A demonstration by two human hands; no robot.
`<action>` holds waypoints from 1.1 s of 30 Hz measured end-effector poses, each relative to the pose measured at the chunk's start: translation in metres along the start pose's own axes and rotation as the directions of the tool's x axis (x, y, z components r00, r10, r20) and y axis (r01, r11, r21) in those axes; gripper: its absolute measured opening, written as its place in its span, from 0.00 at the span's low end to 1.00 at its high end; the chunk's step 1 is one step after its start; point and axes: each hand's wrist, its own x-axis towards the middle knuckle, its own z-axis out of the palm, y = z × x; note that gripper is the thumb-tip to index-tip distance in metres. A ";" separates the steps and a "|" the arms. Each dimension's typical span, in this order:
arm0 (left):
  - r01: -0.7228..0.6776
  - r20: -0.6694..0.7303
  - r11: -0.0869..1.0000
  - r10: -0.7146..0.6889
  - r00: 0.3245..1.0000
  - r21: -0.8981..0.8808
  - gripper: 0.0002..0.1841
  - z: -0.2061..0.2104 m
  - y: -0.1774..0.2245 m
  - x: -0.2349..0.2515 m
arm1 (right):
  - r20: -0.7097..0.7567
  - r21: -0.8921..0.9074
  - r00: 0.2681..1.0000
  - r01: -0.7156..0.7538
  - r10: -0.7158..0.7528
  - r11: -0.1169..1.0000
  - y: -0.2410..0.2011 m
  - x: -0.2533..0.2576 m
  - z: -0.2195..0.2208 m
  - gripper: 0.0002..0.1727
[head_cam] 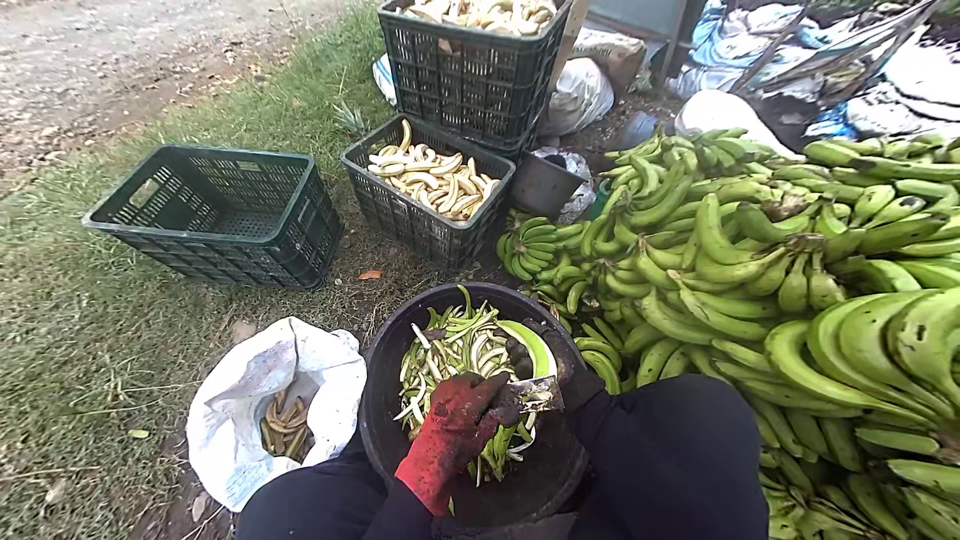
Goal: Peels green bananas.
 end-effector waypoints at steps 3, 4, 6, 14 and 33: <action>0.033 0.017 0.999 -0.034 0.999 0.032 0.25 -0.002 -0.002 0.003 | -0.016 -0.092 0.999 -0.031 0.030 0.995 0.004 0.007 -0.003 0.33; 0.054 0.012 0.998 -0.054 0.998 0.041 0.25 -0.002 -0.001 0.005 | -0.042 -0.147 0.999 0.014 -0.021 0.989 0.009 0.007 -0.001 0.32; 0.124 -0.034 0.989 -0.122 0.992 0.078 0.24 -0.001 0.004 0.008 | -0.050 -0.248 0.985 0.150 -0.167 0.957 0.025 -0.001 0.013 0.29; 0.535 -0.271 0.811 -0.584 0.765 -0.235 0.23 0.011 -0.015 0.015 | 0.066 -0.424 0.942 0.324 -0.328 0.846 0.072 -0.016 0.015 0.24; 0.757 0.053 0.503 -0.818 0.573 -0.417 0.33 -0.037 -0.047 -0.012 | -0.492 -0.229 0.870 -0.094 -0.032 0.969 0.097 0.023 -0.078 0.18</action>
